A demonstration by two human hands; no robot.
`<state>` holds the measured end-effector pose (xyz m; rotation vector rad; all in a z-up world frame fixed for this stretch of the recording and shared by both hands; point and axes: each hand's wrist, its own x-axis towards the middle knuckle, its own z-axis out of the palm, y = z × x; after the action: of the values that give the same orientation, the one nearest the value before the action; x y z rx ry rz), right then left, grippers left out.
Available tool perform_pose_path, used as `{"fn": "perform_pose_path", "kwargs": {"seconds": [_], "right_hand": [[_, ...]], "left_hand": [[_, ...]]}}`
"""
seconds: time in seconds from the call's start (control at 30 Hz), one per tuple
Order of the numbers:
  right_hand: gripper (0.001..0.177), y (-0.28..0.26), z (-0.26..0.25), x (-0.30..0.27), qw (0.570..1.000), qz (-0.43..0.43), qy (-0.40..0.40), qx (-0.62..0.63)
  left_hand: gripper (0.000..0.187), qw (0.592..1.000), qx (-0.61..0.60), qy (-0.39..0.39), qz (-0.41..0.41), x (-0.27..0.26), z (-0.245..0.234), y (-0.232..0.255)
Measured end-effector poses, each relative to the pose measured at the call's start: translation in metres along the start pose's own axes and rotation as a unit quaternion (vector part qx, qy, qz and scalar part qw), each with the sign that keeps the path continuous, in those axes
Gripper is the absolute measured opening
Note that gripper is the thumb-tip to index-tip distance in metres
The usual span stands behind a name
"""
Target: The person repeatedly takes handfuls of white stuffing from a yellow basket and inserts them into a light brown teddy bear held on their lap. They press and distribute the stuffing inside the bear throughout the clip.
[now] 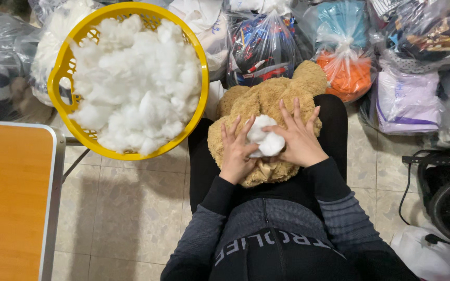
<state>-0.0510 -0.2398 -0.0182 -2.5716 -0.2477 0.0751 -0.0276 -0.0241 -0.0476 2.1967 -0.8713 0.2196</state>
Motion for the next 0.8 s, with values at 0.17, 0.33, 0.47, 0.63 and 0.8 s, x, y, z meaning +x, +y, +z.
{"fn": "perform_pose_path", "kwargs": {"seconds": [0.17,0.33,0.47,0.63,0.8], "right_hand": [[0.057,0.011,0.010,-0.002,0.998,0.014,0.035,-0.044],[0.061,0.015,0.012,-0.002,0.998,0.048,-0.010,-0.033],[0.059,0.015,0.013,-0.002,0.999,0.036,-0.003,-0.015],[0.048,0.016,0.017,-0.007,1.000,0.017,0.021,0.003],[0.041,0.016,0.022,-0.011,0.999,0.015,0.025,0.022]], "left_hand": [[0.013,0.999,0.012,0.028,-0.014,-0.006,-0.012,0.000],[0.008,0.997,-0.026,0.069,-0.006,0.000,-0.024,0.006],[0.007,0.994,-0.053,0.091,-0.007,0.003,-0.031,0.011],[0.012,0.983,-0.116,0.130,-0.058,0.008,-0.043,0.014],[0.010,0.961,-0.180,0.178,-0.110,0.011,-0.053,0.018]]}}
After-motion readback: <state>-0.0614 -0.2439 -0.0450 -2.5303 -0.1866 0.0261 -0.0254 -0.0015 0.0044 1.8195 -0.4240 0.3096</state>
